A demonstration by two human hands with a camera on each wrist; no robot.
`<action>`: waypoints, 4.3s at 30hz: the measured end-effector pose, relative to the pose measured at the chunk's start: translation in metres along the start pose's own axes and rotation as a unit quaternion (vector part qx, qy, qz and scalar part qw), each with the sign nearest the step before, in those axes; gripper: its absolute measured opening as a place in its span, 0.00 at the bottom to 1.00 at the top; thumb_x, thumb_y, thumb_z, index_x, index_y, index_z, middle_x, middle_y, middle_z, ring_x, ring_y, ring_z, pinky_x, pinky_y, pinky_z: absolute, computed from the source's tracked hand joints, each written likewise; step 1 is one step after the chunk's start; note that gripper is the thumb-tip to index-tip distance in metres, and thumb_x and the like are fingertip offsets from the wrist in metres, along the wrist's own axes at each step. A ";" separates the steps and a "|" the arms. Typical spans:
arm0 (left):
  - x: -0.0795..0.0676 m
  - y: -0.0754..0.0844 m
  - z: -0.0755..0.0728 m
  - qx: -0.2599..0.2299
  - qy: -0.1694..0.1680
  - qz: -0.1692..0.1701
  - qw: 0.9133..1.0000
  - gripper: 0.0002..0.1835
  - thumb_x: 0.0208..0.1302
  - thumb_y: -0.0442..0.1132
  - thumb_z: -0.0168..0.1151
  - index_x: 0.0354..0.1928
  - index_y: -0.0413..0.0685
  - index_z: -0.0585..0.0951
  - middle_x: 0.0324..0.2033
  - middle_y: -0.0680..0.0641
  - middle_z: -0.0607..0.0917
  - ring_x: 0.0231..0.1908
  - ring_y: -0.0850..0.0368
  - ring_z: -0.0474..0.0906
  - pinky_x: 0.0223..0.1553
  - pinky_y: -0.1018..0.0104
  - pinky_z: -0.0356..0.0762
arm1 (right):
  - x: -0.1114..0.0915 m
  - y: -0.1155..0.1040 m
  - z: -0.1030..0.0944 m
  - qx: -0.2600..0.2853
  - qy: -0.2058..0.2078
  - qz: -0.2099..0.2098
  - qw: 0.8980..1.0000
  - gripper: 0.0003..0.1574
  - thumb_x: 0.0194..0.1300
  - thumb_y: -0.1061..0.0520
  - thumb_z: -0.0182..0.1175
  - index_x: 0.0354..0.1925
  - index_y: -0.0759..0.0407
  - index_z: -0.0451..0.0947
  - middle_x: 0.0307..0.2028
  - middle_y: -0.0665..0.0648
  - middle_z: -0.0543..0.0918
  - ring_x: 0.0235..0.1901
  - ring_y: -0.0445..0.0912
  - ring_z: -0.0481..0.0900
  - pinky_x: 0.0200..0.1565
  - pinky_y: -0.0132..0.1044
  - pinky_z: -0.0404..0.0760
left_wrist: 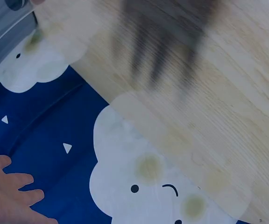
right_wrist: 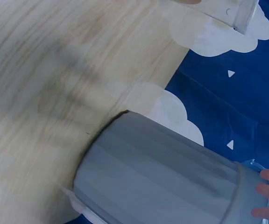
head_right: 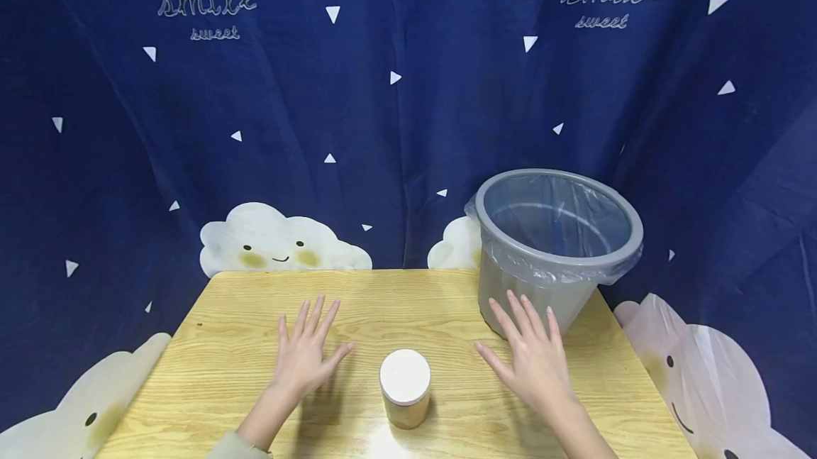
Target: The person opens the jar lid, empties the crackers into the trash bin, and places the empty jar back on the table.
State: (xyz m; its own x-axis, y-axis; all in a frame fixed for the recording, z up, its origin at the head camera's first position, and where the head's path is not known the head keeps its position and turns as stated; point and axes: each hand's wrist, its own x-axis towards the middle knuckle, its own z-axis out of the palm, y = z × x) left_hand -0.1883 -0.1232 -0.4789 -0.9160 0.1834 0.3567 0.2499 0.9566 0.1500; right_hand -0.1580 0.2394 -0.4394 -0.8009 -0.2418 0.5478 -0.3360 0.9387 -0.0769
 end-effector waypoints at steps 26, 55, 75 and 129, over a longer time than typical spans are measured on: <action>0.067 0.060 -0.004 -0.042 0.057 0.046 0.996 0.40 0.59 0.66 0.46 0.70 0.58 0.53 0.69 0.47 0.56 0.68 0.47 0.48 0.64 0.40 0.39 | 0.034 0.032 -0.047 0.018 0.110 0.008 0.994 0.38 0.58 0.35 0.53 0.61 0.52 0.66 0.61 0.63 0.67 0.61 0.58 0.61 0.64 0.55 0.49; 0.148 0.135 -0.025 -0.011 0.024 0.067 0.997 0.39 0.60 0.69 0.38 0.70 0.62 0.51 0.70 0.50 0.52 0.69 0.50 0.42 0.65 0.41 0.39 | 0.066 0.087 -0.075 0.001 0.092 0.101 0.991 0.36 0.61 0.41 0.53 0.64 0.53 0.62 0.64 0.64 0.62 0.66 0.58 0.53 0.65 0.56 0.40; 0.190 0.166 -0.034 0.003 -0.019 0.027 0.999 0.38 0.61 0.70 0.34 0.70 0.64 0.50 0.70 0.51 0.51 0.69 0.51 0.42 0.64 0.42 0.41 | 0.089 0.119 -0.099 -0.033 -0.002 0.158 0.987 0.42 0.66 0.39 0.45 0.70 0.55 0.47 0.68 0.68 0.50 0.68 0.61 0.42 0.64 0.59 0.31; 0.221 0.239 -0.039 0.008 -0.120 -0.085 0.989 0.44 0.54 0.77 0.30 0.70 0.66 0.49 0.69 0.53 0.53 0.69 0.52 0.45 0.65 0.44 0.43 | 0.115 0.209 -0.083 -0.029 -0.172 0.227 0.958 0.57 0.59 0.27 0.41 0.70 0.62 0.39 0.61 0.80 0.49 0.56 0.75 0.48 0.52 0.71 0.50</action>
State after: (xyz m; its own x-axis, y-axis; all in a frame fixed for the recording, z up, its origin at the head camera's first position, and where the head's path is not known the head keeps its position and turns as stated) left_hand -0.3188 0.1370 -0.3284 -0.9931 0.0662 0.0973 0.0824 0.9815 0.1728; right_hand -0.2791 0.4285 -0.3232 -0.9774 0.1376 0.1604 0.1061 0.9759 -0.1907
